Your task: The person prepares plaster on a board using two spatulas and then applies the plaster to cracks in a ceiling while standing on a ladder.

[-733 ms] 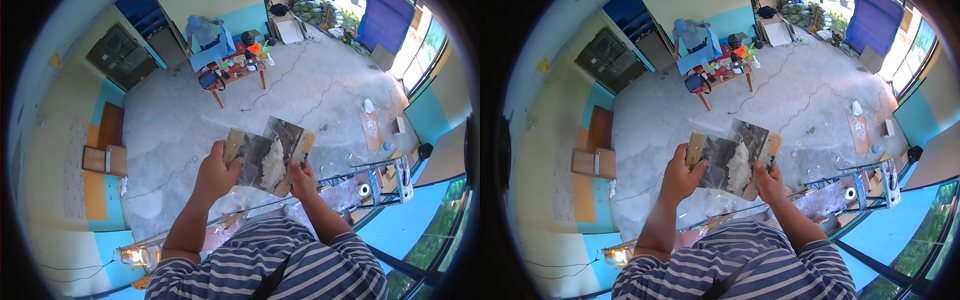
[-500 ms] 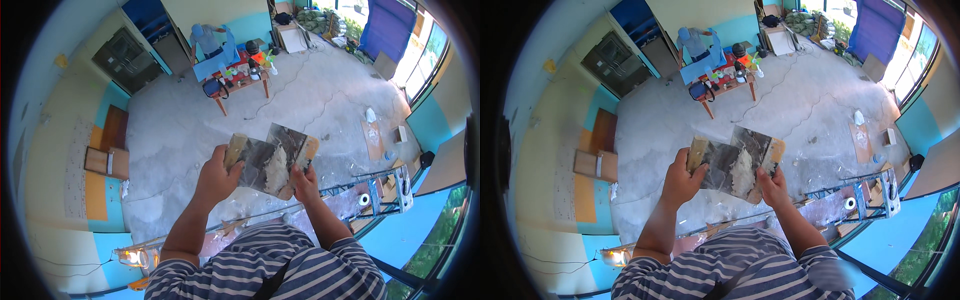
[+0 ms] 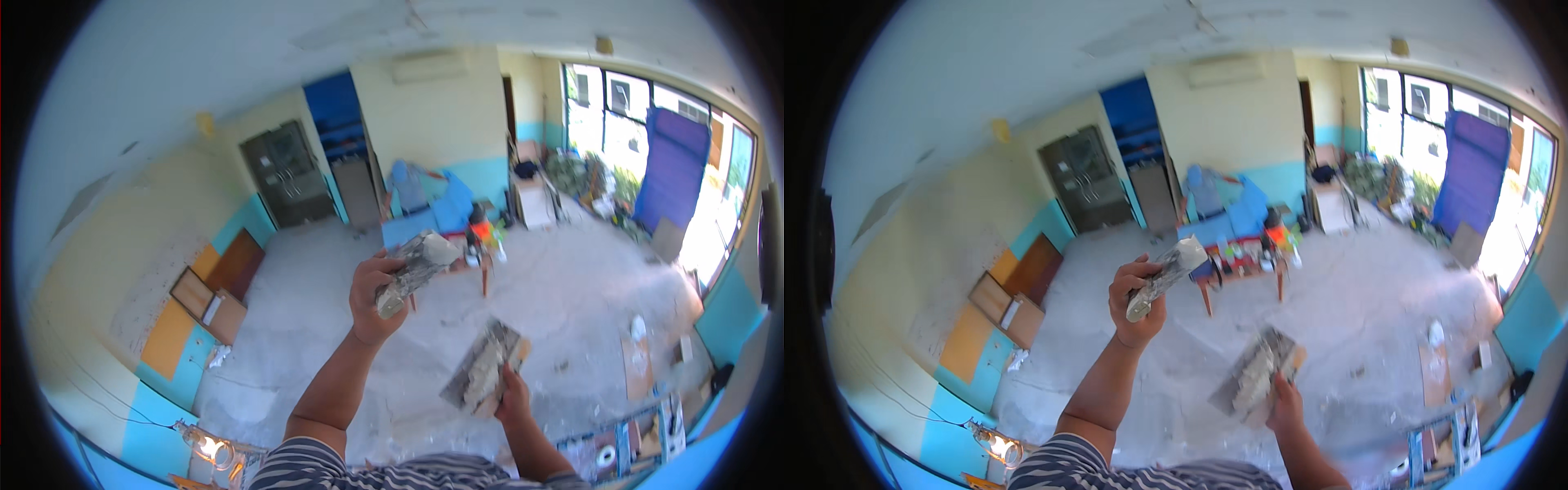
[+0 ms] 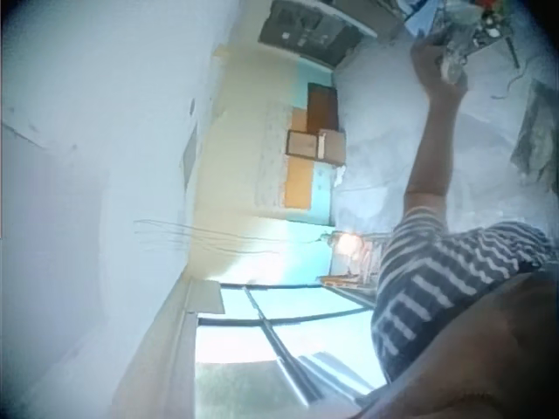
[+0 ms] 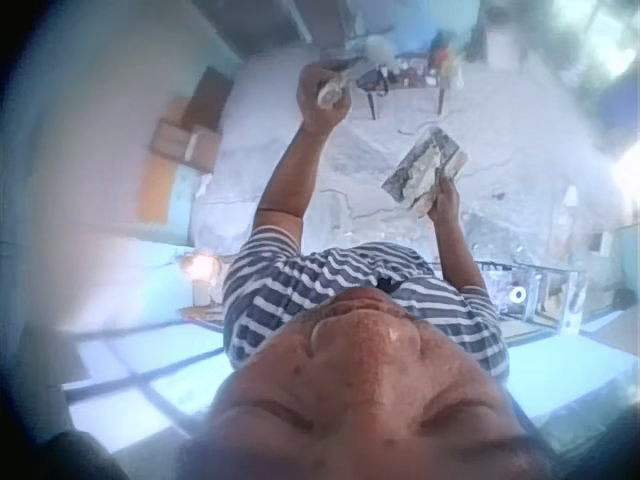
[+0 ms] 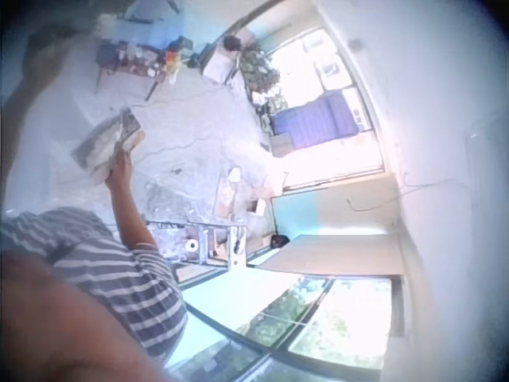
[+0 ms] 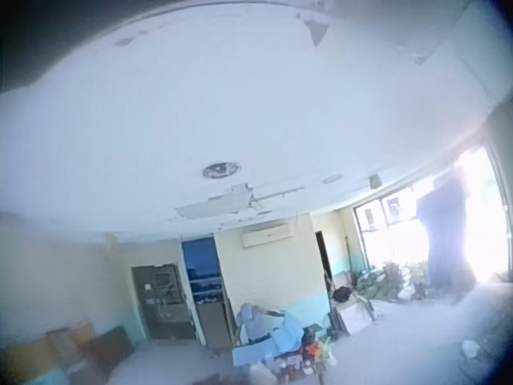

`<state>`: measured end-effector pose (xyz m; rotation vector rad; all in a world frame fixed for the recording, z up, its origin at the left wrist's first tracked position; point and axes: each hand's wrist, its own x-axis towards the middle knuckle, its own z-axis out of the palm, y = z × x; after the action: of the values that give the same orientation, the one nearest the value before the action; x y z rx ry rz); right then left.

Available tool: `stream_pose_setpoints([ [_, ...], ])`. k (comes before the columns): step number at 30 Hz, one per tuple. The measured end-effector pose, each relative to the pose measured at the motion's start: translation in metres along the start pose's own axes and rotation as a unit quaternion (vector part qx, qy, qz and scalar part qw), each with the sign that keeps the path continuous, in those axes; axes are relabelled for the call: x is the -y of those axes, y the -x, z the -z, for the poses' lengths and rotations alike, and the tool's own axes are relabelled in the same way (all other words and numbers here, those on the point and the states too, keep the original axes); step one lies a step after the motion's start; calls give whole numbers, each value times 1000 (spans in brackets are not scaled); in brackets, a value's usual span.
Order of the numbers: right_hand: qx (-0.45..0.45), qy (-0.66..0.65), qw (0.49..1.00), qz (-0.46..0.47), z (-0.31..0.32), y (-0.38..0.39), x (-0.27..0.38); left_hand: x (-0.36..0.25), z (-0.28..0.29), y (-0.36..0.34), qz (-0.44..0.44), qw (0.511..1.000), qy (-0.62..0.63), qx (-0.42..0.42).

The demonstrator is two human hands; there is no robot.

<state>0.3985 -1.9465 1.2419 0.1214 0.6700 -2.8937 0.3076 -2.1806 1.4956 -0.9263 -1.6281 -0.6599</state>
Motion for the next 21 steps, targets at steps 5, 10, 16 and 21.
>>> stream_pose_setpoints([
  [5, -28, -43, 998, -31, 9, 0, -10, 51, 51, -138, 4, 986, -57, -159],
  [10, -90, -28, 995, -27, -2, 30, 3, 47, 126, -315, 93, 845, 413, -328],
  [16, -143, 27, 989, 22, -6, 56, 14, 49, 198, -431, 27, 757, 570, -319],
  [21, -180, 41, 982, 46, 1, 68, 11, 38, 216, -476, -61, 718, 642, -263],
])
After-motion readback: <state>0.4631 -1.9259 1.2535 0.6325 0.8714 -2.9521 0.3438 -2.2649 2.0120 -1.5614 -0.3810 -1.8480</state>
